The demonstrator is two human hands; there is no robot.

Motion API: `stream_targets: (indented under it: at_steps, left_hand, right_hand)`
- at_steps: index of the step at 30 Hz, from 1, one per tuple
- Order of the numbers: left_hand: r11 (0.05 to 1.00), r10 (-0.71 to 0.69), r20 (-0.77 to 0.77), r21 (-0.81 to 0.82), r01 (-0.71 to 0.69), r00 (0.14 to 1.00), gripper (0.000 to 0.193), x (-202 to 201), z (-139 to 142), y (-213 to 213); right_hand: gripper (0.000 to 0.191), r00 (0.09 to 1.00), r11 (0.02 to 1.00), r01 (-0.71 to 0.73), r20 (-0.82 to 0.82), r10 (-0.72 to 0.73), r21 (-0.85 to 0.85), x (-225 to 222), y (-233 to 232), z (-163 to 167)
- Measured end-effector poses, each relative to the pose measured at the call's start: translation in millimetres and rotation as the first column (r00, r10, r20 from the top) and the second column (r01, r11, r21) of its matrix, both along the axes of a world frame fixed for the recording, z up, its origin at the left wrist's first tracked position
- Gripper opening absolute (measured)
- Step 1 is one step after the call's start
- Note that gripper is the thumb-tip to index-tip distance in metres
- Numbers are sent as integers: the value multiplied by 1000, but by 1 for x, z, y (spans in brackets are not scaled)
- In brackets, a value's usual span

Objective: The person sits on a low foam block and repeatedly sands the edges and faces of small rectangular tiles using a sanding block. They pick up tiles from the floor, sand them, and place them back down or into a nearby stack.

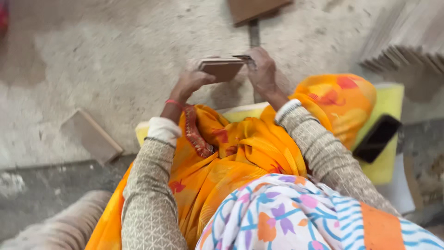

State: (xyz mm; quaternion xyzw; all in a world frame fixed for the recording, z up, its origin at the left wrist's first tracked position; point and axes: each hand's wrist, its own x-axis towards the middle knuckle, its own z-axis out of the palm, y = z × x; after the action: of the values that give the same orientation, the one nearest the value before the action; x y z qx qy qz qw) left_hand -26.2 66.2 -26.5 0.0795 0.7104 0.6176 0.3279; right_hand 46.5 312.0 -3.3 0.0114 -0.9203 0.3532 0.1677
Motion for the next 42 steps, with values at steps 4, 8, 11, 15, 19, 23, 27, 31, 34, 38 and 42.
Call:
stream_targets:
  at_steps: [4, 8, 11, 15, 19, 23, 27, 31, 34, 38, 42]
  left_hand:
    - [1000, 21, 25, -14, -21, 999, 43, -2, 9, 8]
    - [982, 137, 164, 110, -156, 977, 37, 2, 3, 10]
    - [991, 131, 80, 5, -132, 988, 37, 4, 0, 9]
    - [981, 89, -10, -172, -90, 996, 36, 0, -1, 13]
    - [909, -80, -243, -416, -29, 967, 34, -7, -5, 26]
    - [924, -213, -341, -375, 75, 916, 34, -6, -9, 27]
    - [987, -18, -205, -161, -16, 979, 45, -7, -5, 13]
    - [984, 53, -54, -168, -62, 997, 33, -14, -7, 12]
    - [933, -45, -169, -360, -19, 985, 26, -17, -22, 31]
    - [862, -252, -442, -508, -8, 861, 12, -14, -41, 48]
    - [935, -28, -326, -342, -90, 945, 24, -15, -40, 37]
  right_hand:
    - [17, 991, 991, -119, -51, 123, 64, -4, -7, 16]
    - [29, 991, 989, -129, -12, 130, 77, 4, -4, 12]
    - [27, 985, 978, -172, -2, 174, 118, 9, 3, 7]
    - [32, 987, 982, -163, 12, 162, 96, 3, -2, 20]
    - [33, 973, 968, -223, -39, 229, 111, -8, -36, 47]
    - [34, 943, 945, -314, -83, 321, 92, -10, -63, 48]
    - [31, 977, 975, -191, -75, 200, 110, -12, -41, 26]
    - [23, 991, 996, -67, 119, 60, 53, -17, -9, 23]
    - [28, 989, 984, -144, -17, 147, 103, -20, -20, 33]
    - [27, 943, 946, -319, -76, 323, 59, -22, -58, 40]
    - [24, 962, 966, -248, -99, 254, 77, -26, -49, 31]
